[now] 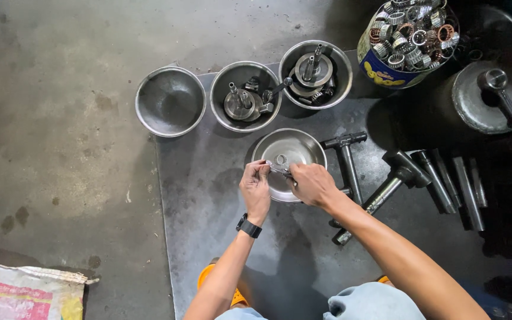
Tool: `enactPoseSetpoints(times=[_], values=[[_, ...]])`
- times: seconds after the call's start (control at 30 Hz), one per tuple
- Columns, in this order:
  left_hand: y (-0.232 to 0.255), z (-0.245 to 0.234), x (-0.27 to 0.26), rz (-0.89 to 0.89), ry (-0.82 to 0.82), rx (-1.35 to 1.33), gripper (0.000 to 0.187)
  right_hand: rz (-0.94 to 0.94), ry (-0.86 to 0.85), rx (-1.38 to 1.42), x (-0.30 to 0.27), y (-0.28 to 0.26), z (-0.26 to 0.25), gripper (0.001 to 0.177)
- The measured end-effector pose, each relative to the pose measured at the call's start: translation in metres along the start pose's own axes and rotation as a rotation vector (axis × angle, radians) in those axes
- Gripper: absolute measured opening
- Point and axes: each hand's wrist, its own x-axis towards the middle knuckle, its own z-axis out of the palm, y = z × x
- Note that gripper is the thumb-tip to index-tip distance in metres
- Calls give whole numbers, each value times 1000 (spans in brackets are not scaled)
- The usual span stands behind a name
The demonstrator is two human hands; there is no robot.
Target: The person uses pliers to manipulate a small metal part over a bowl, then wipes a cylindrical metal component with a dark cloth. They walk through a cluttered workshop, briefly use a screwdriver on a part, and continue handling small mechanical components.
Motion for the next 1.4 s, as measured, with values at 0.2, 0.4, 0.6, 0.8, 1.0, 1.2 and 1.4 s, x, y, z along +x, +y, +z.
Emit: enactPoseSetpoints(times=[0.2, 0.4, 0.6, 0.8, 1.0, 1.2, 1.4], values=[[-6, -2, 2, 57, -32, 85, 11, 146, -120, -15, -2, -6, 1, 24], [3, -25, 43, -70, 54, -144, 10, -203, -124, -193, -74, 7, 90, 32], [23, -26, 107, 243, -90, 381, 8, -396, -478, -247, -84, -33, 65, 47], [-21, 7, 171, 444, -407, 923, 12, -294, -163, 65, -50, -14, 54, 19], [10, 12, 166, 367, -379, 1007, 11, 96, -59, 52, 5, 52, 70, 19], [35, -25, 107, 479, -313, 750, 17, 138, 79, 131, 49, 31, 34, 65], [19, -39, 52, 336, -444, 717, 21, 87, -191, -44, 42, 45, 70, 55]])
